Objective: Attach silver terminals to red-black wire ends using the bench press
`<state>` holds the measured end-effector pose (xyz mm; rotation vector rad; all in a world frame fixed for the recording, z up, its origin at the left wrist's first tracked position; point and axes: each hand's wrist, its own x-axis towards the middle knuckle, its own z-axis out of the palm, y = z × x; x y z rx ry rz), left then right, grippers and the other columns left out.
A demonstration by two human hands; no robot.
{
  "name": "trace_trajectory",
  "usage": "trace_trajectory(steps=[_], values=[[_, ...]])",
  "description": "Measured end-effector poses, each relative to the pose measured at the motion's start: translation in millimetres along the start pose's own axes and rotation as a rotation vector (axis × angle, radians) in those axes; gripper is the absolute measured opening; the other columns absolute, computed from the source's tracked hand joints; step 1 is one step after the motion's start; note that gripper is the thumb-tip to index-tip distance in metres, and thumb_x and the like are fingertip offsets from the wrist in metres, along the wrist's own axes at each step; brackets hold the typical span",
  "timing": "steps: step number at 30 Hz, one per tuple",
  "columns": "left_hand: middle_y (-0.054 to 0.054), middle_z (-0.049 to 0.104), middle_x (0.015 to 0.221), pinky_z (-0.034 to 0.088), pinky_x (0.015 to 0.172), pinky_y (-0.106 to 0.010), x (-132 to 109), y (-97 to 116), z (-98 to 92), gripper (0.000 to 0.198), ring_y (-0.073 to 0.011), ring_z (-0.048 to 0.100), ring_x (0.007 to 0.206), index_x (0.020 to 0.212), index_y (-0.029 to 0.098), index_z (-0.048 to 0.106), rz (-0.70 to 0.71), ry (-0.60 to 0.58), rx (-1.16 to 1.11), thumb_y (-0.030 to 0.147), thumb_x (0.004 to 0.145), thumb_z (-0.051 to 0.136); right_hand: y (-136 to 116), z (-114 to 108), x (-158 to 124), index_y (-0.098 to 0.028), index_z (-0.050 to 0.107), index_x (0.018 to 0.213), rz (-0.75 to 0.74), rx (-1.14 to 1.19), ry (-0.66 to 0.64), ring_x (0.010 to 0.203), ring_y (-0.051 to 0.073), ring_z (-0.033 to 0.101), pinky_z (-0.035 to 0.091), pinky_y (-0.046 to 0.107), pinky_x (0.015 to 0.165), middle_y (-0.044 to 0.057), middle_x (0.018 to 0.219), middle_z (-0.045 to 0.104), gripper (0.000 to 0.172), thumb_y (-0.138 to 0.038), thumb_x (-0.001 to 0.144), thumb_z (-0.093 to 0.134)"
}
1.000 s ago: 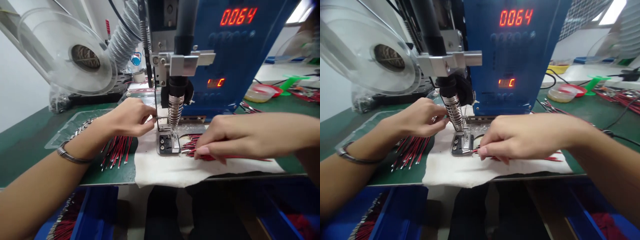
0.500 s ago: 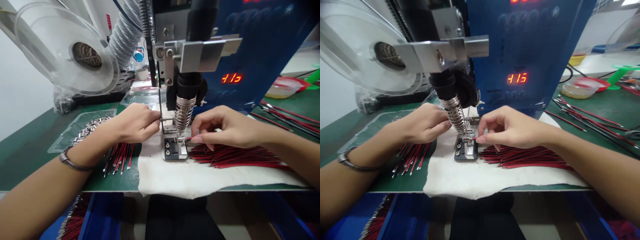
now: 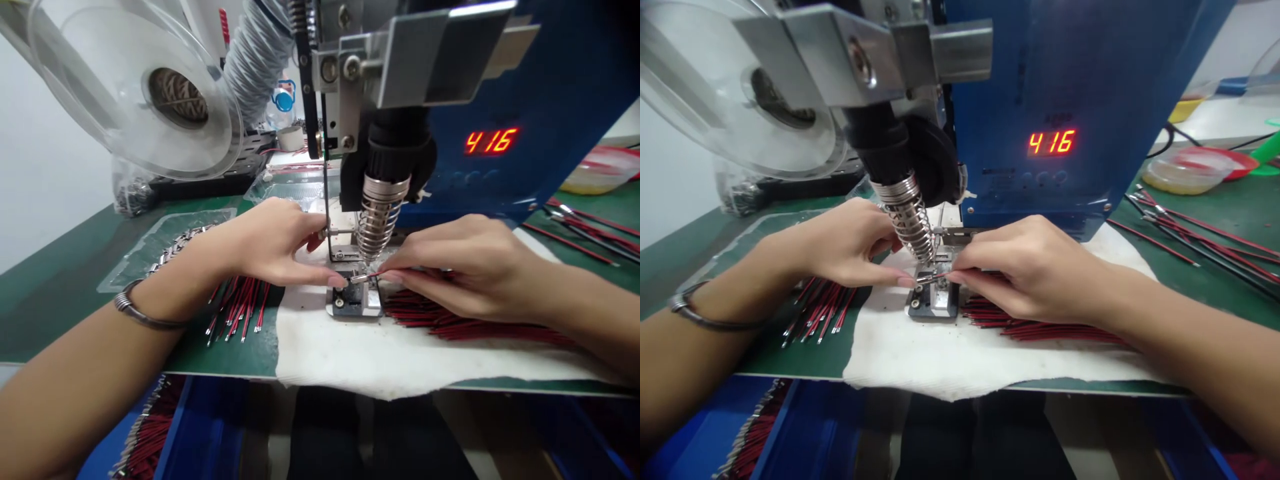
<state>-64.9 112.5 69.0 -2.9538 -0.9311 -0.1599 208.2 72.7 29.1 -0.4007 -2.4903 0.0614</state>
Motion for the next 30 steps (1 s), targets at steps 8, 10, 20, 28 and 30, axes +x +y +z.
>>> trace_trajectory(steps=[8,10,20,28,30], values=[[0.003,0.044,0.048,0.024,0.051,-0.03,0.1,-1.0,3.9,0.063,-0.012,0.035,0.043,0.062,0.023,0.042,0.013,0.042,-0.001,0.081,0.082,0.056,1.4,-0.8,-2.4,-0.018,0.07,0.1,0.044,-0.089,0.042,0.065,0.014,0.07,0.047,0.026,0.057,0.004,0.083,0.078,0.01,-0.019,0.102,0.06],[0.003,0.044,0.048,0.024,0.051,-0.03,0.1,-0.8,3.7,0.063,-0.012,0.035,0.043,0.062,0.023,0.042,0.014,0.035,0.003,0.081,0.083,0.054,0.4,-0.8,-2.6,-0.019,0.069,0.099,0.045,-0.082,0.047,0.063,0.014,0.069,0.047,0.026,0.056,0.003,0.082,0.078,0.008,-0.02,0.101,0.061],[0.001,0.049,0.052,0.025,0.054,-0.031,0.6,-1.8,4.2,0.064,-0.013,0.038,0.047,0.069,0.021,0.052,-0.008,0.007,0.042,0.083,0.084,0.048,-6.3,1.7,-0.4,-0.02,0.067,0.095,0.049,-0.055,0.042,0.061,0.013,0.064,0.045,0.029,0.057,0.0,0.078,0.074,0.007,-0.018,0.099,0.062],[0.001,0.049,0.051,0.026,0.052,-0.03,0.6,1.6,2.4,0.062,-0.0122,0.039,0.045,0.067,0.021,0.05,-0.002,0.02,0.047,0.081,0.087,0.049,-8.3,0.8,-1.2,-0.021,0.067,0.097,0.069,-0.069,0.026,0.067,0.016,0.07,0.049,0.03,0.06,0.003,0.085,0.077,0.01,-0.018,0.101,0.059],[0.002,0.048,0.049,0.025,0.051,-0.03,0.4,1.3,2.8,0.063,-0.0122,0.037,0.044,0.065,0.022,0.047,0.011,0.044,0.038,0.082,0.085,0.049,-8.5,0.5,-1.3,-0.021,0.067,0.097,0.072,-0.077,0.017,0.068,0.016,0.07,0.05,0.03,0.06,0.003,0.086,0.078,0.01,-0.019,0.102,0.058]])
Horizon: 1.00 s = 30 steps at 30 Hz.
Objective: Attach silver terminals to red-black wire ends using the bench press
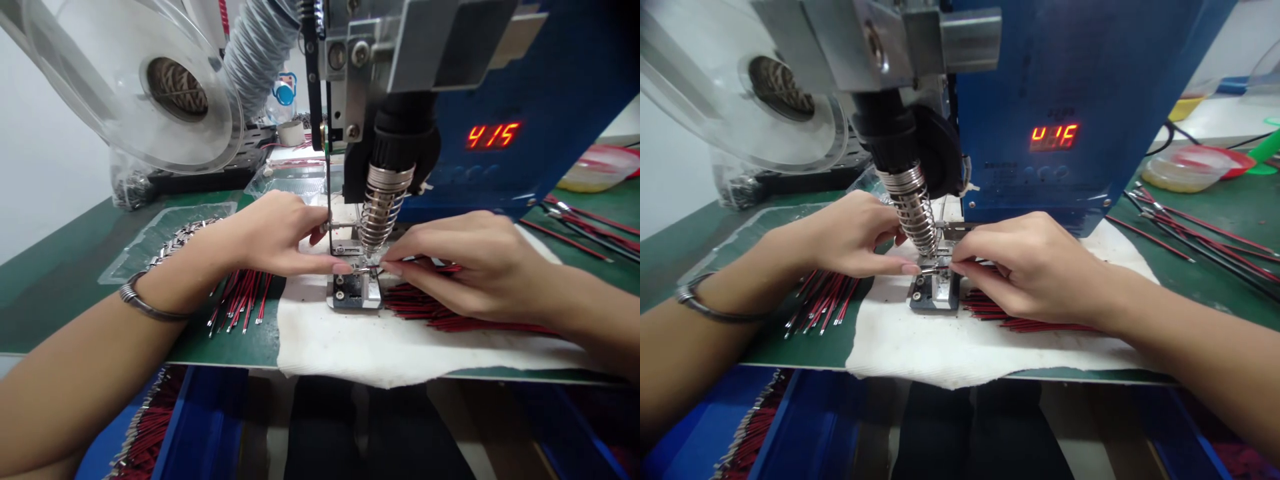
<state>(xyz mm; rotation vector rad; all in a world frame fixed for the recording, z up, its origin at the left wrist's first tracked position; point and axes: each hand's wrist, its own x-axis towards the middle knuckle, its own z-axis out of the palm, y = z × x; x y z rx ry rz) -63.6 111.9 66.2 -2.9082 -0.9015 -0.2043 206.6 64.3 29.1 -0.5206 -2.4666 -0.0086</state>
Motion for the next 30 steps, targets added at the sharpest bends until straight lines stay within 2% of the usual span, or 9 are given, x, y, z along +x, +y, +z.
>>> trace_trajectory(steps=[5,11,16,22,30], values=[[0.001,0.049,0.049,0.026,0.05,-0.03,-0.5,-1.6,1.4,0.062,-0.0126,0.039,0.043,0.066,0.022,0.047,0.016,0.002,-0.012,0.081,0.087,0.049,-0.4,-0.7,0.4,-0.018,0.068,0.097,-0.016,0.01,-0.014,0.067,0.014,0.068,0.048,0.027,0.06,0.005,0.086,0.077,0.014,-0.016,0.102,0.055],[0.001,0.049,0.047,0.026,0.049,-0.031,-0.7,-0.6,1.1,0.064,-0.0128,0.038,0.043,0.062,0.023,0.046,0.013,0.015,-0.004,0.083,0.086,0.048,-4.3,-2.4,3.3,-0.017,0.068,0.084,-0.013,0.021,0.009,0.057,0.012,0.061,0.042,0.027,0.055,0.005,0.072,0.072,0.026,-0.018,0.104,0.053],[0.001,0.051,0.048,0.027,0.05,-0.03,-0.8,0.4,0.5,0.062,-0.0125,0.041,0.043,0.065,0.021,0.051,0.007,0.017,-0.025,0.079,0.086,0.053,-4.6,-2.0,1.7,-0.017,0.07,0.087,-0.02,0.0,0.026,0.057,0.013,0.061,0.044,0.026,0.055,0.003,0.071,0.071,0.018,-0.013,0.098,0.058],[0.001,0.051,0.048,0.027,0.051,-0.031,-0.6,-0.8,1.6,0.065,-0.0134,0.042,0.044,0.066,0.022,0.053,-0.007,0.014,-0.026,0.083,0.084,0.051,-3.4,-0.5,-0.4,-0.019,0.071,0.1,-0.018,0.006,-0.014,0.065,0.015,0.067,0.047,0.028,0.059,0.003,0.08,0.075,0.016,-0.014,0.098,0.055],[0.0,0.052,0.05,0.027,0.052,-0.031,-1.0,-1.0,2.0,0.064,-0.0137,0.042,0.045,0.067,0.022,0.053,-0.008,-0.009,-0.008,0.083,0.085,0.05,-4.1,1.4,0.5,-0.019,0.071,0.095,0.004,-0.002,0.013,0.063,0.014,0.066,0.046,0.029,0.058,0.003,0.079,0.075,0.012,-0.022,0.1,0.061]])
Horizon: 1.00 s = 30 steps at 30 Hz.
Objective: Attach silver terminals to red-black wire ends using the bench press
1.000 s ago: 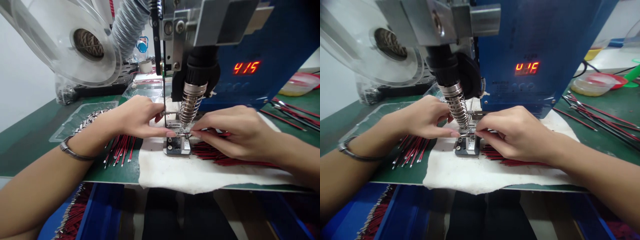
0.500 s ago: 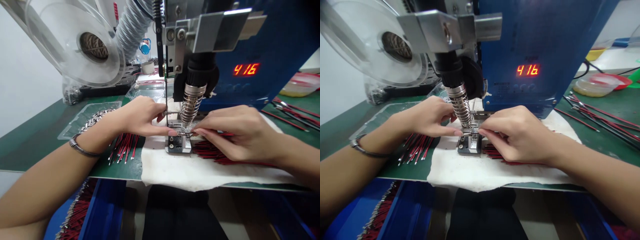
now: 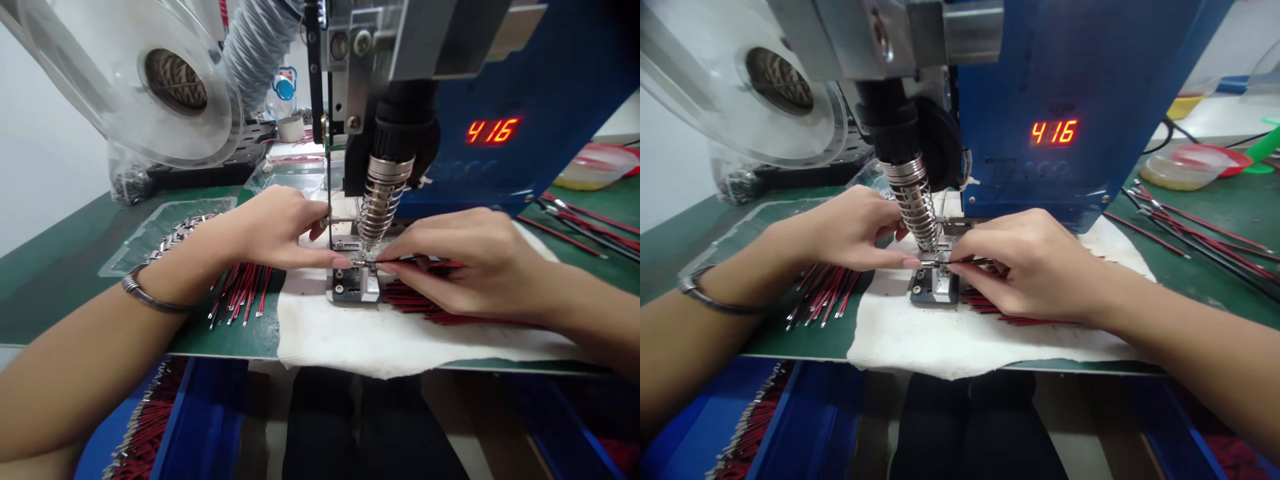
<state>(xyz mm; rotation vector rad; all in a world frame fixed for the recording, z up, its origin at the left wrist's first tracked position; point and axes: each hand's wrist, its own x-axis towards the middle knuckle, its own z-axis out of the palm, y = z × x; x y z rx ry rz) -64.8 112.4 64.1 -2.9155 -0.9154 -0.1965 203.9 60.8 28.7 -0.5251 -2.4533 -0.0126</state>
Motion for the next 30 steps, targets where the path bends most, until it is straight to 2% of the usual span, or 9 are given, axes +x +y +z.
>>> trace_trajectory(steps=[5,15,22,30], values=[[0.002,0.048,0.048,0.027,0.052,-0.031,-0.3,-1.6,1.6,0.063,-0.013,0.039,0.044,0.065,0.022,0.051,0.026,0.036,-0.013,0.082,0.085,0.051,0.9,0.7,-1.9,-0.022,0.071,0.095,0.019,-0.013,-0.005,0.063,0.016,0.067,0.047,0.031,0.058,0.003,0.078,0.075,0.013,-0.021,0.1,0.059],[0.001,0.051,0.049,0.028,0.05,-0.031,-1.6,-1.2,-0.1,0.06,-0.0133,0.042,0.045,0.067,0.022,0.052,0.02,0.009,-0.022,0.078,0.087,0.053,0.2,-1.6,-1.4,-0.022,0.069,0.096,-0.007,-0.049,0.017,0.064,0.016,0.068,0.05,0.031,0.059,0.001,0.082,0.077,0.01,-0.021,0.1,0.06],[0.001,0.051,0.05,0.027,0.052,-0.03,0.2,1.6,-0.8,0.063,-0.0134,0.044,0.046,0.067,0.021,0.054,0.006,0.017,-0.003,0.081,0.085,0.052,-0.5,-0.7,-1.1,-0.023,0.071,0.096,0.018,-0.014,-0.01,0.064,0.017,0.068,0.049,0.032,0.059,0.003,0.081,0.076,0.012,-0.019,0.099,0.06],[0.0,0.052,0.05,0.027,0.052,-0.031,0.6,3.3,-2.0,0.064,-0.0131,0.042,0.045,0.066,0.021,0.054,0.011,0.022,0.013,0.082,0.085,0.05,1.2,-1.6,-2.6,-0.019,0.072,0.099,-0.022,-0.033,-0.004,0.061,0.013,0.063,0.044,0.03,0.057,0.002,0.078,0.073,0.013,-0.019,0.101,0.06]])
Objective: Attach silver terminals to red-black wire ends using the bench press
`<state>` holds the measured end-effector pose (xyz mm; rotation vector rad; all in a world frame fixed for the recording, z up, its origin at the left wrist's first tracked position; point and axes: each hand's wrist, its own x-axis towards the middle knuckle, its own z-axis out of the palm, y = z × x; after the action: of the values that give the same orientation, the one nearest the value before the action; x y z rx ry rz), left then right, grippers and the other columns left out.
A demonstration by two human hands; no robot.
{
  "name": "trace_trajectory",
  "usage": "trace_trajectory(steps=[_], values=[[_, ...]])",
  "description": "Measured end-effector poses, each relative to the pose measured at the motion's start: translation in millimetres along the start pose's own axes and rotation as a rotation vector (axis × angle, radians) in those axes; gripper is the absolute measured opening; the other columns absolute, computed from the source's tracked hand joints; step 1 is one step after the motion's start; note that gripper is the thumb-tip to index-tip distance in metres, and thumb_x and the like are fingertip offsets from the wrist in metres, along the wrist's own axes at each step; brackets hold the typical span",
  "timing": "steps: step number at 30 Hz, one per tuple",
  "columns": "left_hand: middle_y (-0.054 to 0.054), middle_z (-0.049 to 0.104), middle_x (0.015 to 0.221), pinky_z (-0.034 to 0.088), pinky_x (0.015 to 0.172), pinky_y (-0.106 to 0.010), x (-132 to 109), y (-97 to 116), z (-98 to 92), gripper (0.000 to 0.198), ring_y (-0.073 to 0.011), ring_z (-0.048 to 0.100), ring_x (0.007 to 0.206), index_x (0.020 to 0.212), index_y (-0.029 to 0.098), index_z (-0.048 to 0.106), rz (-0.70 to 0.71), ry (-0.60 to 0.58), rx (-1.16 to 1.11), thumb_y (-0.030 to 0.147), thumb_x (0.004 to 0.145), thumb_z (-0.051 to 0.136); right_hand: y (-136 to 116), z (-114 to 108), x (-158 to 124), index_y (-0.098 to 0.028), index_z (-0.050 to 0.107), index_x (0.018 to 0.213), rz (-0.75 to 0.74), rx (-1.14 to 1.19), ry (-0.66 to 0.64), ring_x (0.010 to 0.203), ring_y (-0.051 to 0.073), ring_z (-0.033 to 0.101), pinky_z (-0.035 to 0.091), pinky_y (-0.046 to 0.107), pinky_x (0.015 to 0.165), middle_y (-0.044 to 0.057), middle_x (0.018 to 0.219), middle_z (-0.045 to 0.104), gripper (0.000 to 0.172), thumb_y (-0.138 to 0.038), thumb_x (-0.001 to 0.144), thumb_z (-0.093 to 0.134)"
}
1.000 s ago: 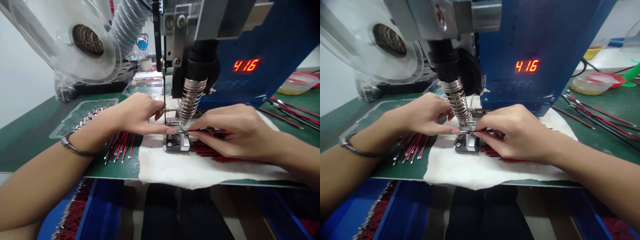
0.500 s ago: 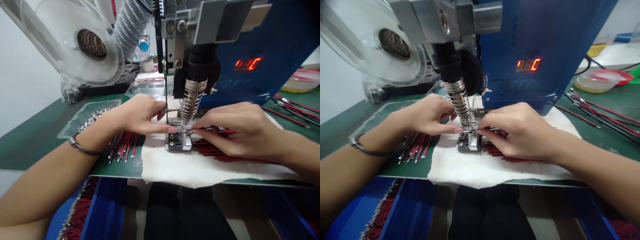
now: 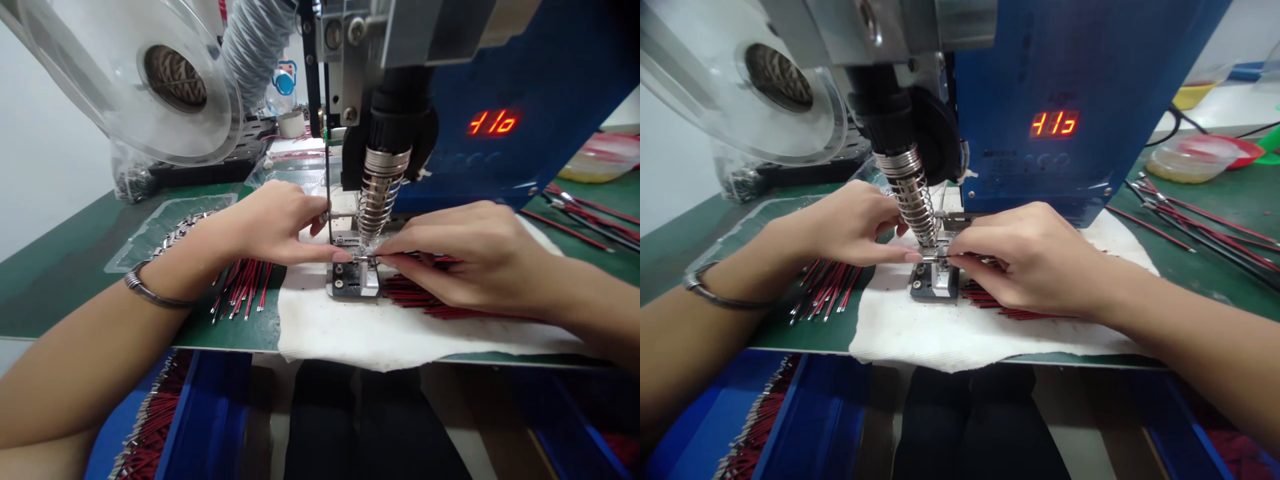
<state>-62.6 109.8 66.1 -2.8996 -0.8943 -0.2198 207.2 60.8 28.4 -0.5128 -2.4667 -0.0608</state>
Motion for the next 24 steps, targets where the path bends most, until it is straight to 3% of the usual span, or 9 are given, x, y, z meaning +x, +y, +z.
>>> trace_trajectory(steps=[24], values=[[0.001,0.048,0.051,0.026,0.053,-0.03,0.4,-0.4,2.2,0.064,-0.0123,0.038,0.046,0.066,0.021,0.049,-0.041,-0.024,0.036,0.083,0.085,0.049,0.1,4.6,-1.5,-0.015,0.069,0.1,0.036,0.008,-0.047,0.07,0.015,0.066,0.043,0.029,0.062,0.004,0.086,0.073,0.014,-0.018,0.102,0.056]])
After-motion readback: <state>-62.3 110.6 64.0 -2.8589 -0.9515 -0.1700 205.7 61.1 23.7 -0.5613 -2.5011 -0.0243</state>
